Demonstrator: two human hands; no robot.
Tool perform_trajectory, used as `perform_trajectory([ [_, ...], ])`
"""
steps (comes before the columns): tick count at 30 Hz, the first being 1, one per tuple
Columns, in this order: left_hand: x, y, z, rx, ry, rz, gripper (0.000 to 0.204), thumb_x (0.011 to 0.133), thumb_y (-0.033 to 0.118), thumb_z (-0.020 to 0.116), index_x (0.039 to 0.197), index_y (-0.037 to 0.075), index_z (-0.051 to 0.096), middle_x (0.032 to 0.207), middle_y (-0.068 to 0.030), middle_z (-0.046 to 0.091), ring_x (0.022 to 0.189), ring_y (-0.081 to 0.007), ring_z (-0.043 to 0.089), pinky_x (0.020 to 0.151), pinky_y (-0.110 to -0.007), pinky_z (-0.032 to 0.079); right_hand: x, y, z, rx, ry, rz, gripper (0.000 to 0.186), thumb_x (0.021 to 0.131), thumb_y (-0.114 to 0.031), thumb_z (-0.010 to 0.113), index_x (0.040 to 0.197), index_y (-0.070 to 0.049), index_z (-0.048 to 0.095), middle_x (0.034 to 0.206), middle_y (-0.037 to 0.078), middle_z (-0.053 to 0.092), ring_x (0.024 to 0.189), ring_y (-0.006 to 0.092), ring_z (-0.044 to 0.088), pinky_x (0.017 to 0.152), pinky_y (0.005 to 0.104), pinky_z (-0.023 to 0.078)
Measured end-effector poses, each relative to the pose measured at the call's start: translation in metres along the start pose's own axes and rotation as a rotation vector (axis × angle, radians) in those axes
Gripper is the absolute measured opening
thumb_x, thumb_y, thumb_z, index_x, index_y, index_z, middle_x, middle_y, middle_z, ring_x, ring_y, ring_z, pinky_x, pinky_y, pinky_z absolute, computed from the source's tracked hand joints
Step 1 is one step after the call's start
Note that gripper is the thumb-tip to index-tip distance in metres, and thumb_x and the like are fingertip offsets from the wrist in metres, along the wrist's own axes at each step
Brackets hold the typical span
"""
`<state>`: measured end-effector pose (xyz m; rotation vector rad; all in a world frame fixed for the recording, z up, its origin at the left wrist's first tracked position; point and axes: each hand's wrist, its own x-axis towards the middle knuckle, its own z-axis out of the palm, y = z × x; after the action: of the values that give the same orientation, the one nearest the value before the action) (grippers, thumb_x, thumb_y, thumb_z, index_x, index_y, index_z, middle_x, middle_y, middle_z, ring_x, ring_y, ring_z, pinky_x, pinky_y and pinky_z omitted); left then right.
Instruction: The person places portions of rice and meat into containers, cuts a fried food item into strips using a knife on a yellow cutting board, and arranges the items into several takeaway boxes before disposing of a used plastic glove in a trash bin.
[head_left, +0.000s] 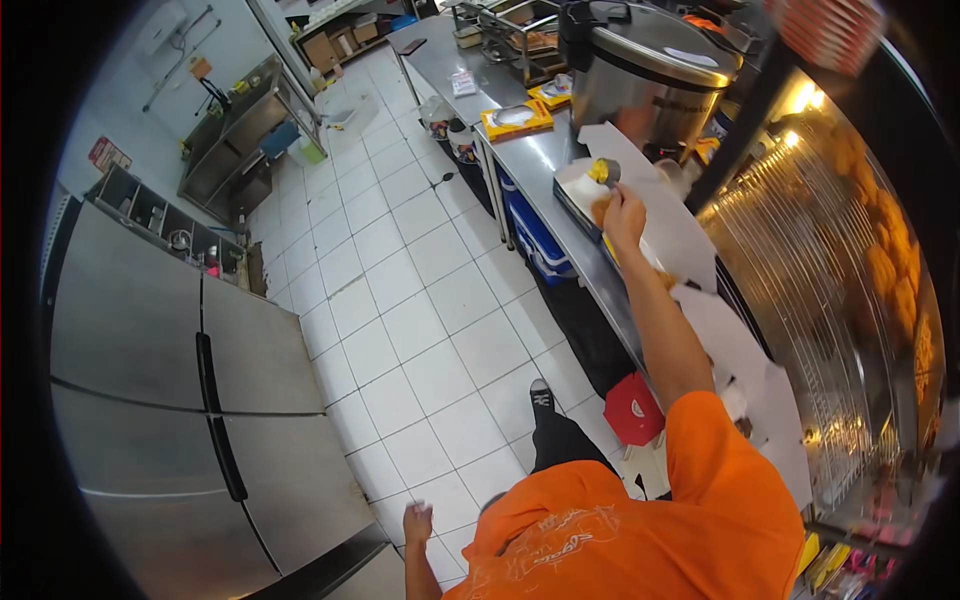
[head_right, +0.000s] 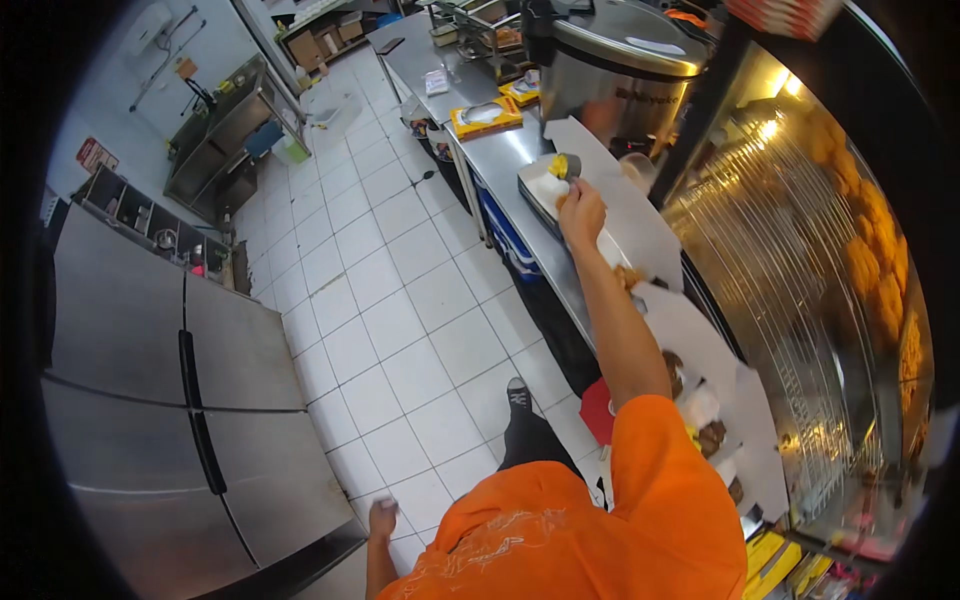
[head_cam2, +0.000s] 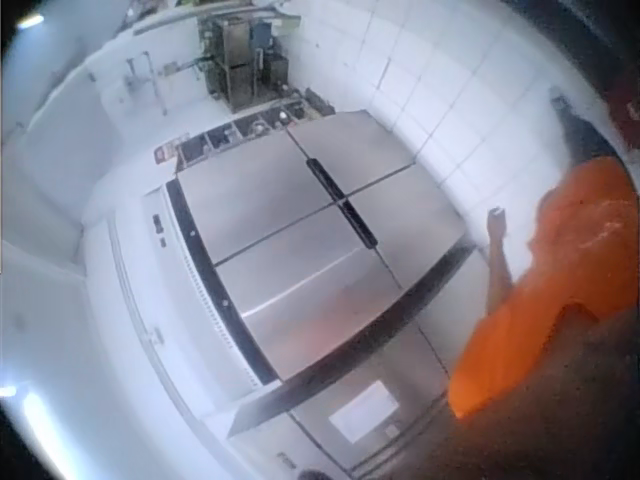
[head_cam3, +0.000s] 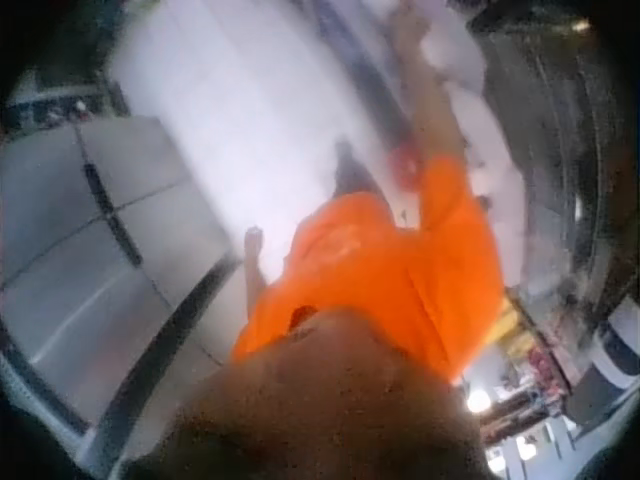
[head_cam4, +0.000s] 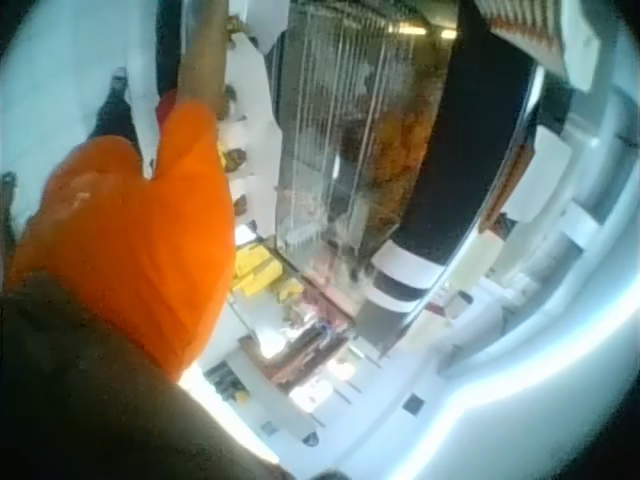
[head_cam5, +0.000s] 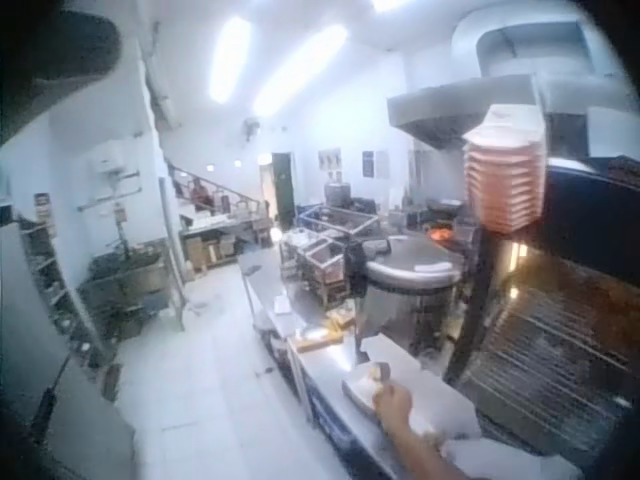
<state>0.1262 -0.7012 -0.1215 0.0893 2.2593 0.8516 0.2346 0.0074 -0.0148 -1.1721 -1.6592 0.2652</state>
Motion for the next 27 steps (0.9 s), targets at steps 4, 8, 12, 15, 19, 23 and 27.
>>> perform_trajectory([
  [4,-0.027,-0.078,-0.026,-0.150,0.025,-0.716,0.024,0.088,0.026,0.059,0.101,0.006,0.062,0.088,-0.0114,0.068,0.073,-0.0213,0.066,0.057,-0.036,0.047,-0.013,-0.017,0.040,-0.471,-0.461,-0.284,0.028,0.089,-0.013,0.047,0.106,-0.005,0.067,0.081,0.015,0.065,0.079,0.0332,0.064,0.073,0.0471,0.048],
  [8,-0.036,-0.073,-0.032,-0.136,-0.178,-0.780,0.025,0.091,0.026,0.054,0.107,0.008,0.060,0.092,-0.0115,0.068,0.081,-0.0220,0.065,0.063,-0.038,0.048,-0.008,-0.010,0.055,-0.498,-0.359,-0.306,0.030,0.084,-0.012,0.050,0.109,-0.007,0.066,0.080,0.012,0.062,0.080,0.0285,0.061,0.072,0.0428,0.047],
  [12,0.033,-0.055,-0.047,-0.082,-0.301,-0.664,0.027,0.094,0.026,0.049,0.114,0.010,0.058,0.097,-0.0116,0.068,0.089,-0.0228,0.065,0.068,-0.040,0.049,-0.015,-0.015,0.050,-0.493,-0.349,-0.375,0.028,0.083,-0.011,0.054,0.107,-0.006,0.068,0.076,0.011,0.060,0.078,0.0290,0.059,0.069,0.0427,0.046],
  [15,0.139,-0.019,-0.069,-0.004,-0.403,-0.485,0.029,0.096,0.026,0.045,0.118,0.011,0.057,0.100,-0.0117,0.067,0.095,-0.0233,0.065,0.073,-0.042,0.050,-0.014,-0.014,0.046,-0.438,-0.191,-0.367,0.024,0.084,-0.012,0.057,0.104,-0.005,0.069,0.072,0.012,0.058,0.070,0.0291,0.058,0.063,0.0432,0.045],
  [19,0.285,0.048,-0.103,0.132,-0.250,0.088,0.014,0.088,0.010,0.056,0.083,-0.001,0.062,0.071,-0.0099,0.066,0.067,-0.0180,0.065,0.059,-0.031,0.052,-0.040,-0.045,0.033,0.067,0.175,0.177,0.020,0.093,-0.016,0.054,0.099,-0.004,0.069,0.063,0.009,0.053,0.058,0.0206,0.052,0.056,0.0371,0.042],
  [23,0.378,0.161,-0.114,0.034,-0.283,0.061,0.016,0.089,0.013,0.057,0.102,0.003,0.055,0.080,-0.0113,0.066,0.066,-0.0171,0.064,0.051,-0.028,0.046,-0.104,-0.089,-0.059,0.967,-0.027,0.900,0.021,0.096,-0.018,0.051,0.083,-0.005,0.062,0.057,0.003,0.048,0.050,0.0147,0.045,0.048,0.0282,0.036],
  [27,0.407,0.256,-0.050,0.150,-0.393,0.178,0.019,0.085,0.006,0.059,0.103,0.001,0.054,0.077,-0.0112,0.064,0.064,-0.0174,0.063,0.051,-0.027,0.047,-0.236,-0.148,-0.167,1.056,0.090,1.186,0.021,0.094,-0.019,0.053,0.078,-0.007,0.058,0.056,0.000,0.046,0.050,0.0125,0.044,0.047,0.0272,0.035],
])
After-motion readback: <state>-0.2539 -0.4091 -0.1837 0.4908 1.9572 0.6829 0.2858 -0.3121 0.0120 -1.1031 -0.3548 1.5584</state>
